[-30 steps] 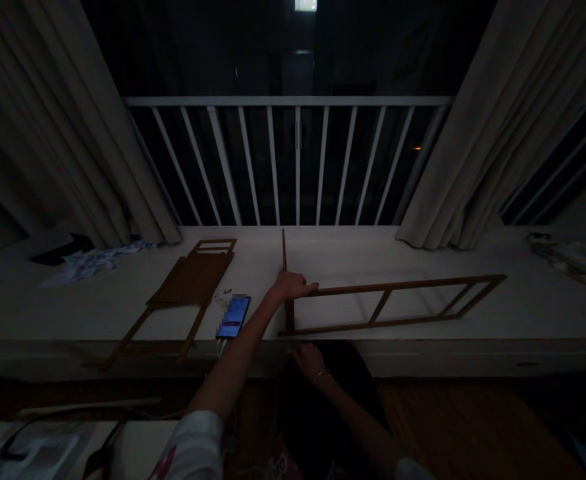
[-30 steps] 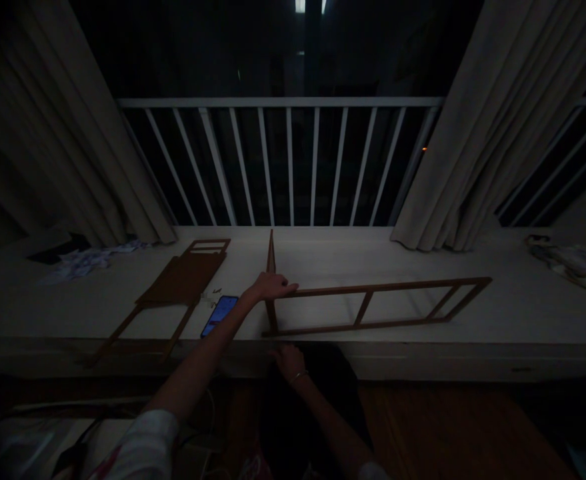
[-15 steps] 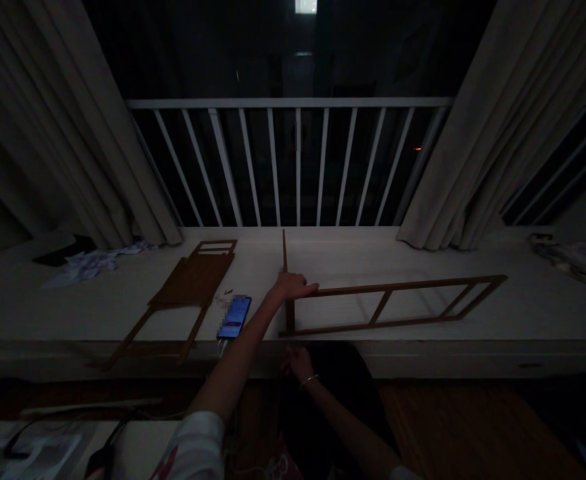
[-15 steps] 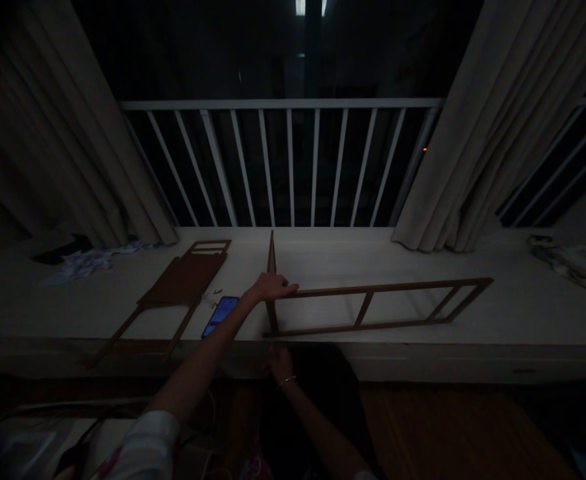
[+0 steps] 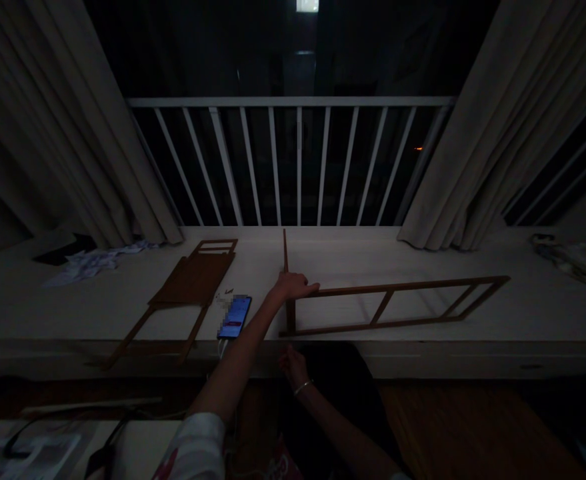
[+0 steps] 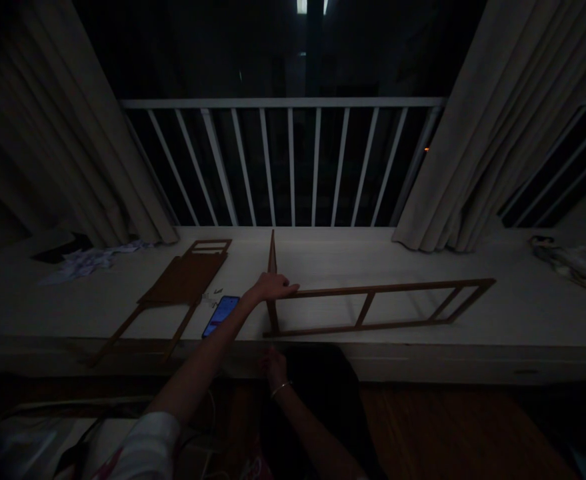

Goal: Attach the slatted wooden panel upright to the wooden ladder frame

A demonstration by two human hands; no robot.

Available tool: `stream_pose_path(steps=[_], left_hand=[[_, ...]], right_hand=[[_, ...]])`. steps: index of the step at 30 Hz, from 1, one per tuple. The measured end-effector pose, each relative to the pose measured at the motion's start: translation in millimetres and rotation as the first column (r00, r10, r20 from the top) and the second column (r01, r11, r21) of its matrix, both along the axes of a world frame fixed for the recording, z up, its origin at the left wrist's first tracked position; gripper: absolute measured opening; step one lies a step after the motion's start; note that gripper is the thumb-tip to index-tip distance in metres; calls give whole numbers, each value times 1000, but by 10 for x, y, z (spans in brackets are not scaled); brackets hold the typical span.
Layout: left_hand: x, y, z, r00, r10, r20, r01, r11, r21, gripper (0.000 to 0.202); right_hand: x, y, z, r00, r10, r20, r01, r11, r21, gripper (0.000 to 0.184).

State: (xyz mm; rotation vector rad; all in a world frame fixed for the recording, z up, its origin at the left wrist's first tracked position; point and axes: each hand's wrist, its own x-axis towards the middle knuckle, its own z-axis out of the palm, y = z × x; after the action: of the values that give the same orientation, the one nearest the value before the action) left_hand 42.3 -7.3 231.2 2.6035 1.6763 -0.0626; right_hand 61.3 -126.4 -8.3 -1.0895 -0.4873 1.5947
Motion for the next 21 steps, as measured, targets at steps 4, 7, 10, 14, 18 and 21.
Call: stream_pose_path(steps=[4, 7, 10, 14, 18, 21], left_hand=[[-2, -4, 6, 1000, -6, 7, 6, 1000, -2, 64], [-2, -1, 5, 1000, -5, 10, 5, 1000, 1, 65], [-3, 10, -2, 1000, -2, 10, 2, 1000, -1, 64], [-8, 25, -14, 1000, 6, 6, -6, 1000, -7, 63], [-5, 23, -17, 1000, -13, 6, 13, 1000, 0, 62], [3, 14, -10, 1000, -4, 1, 4, 1000, 1, 63]], right_hand=[[85, 9, -2, 977, 23, -210, -40, 996, -79, 22], [181, -15, 46, 917, 71, -392, -114, 990, -88, 14], [213, -48, 71, 882, 85, -464, -124, 991, -53, 24], [127, -83, 40, 905, 67, -420, -84, 996, -22, 25], [32, -110, -6, 940, 39, -339, -36, 999, 15, 29], [14, -121, -32, 932, 30, -362, -25, 1000, 16, 29]])
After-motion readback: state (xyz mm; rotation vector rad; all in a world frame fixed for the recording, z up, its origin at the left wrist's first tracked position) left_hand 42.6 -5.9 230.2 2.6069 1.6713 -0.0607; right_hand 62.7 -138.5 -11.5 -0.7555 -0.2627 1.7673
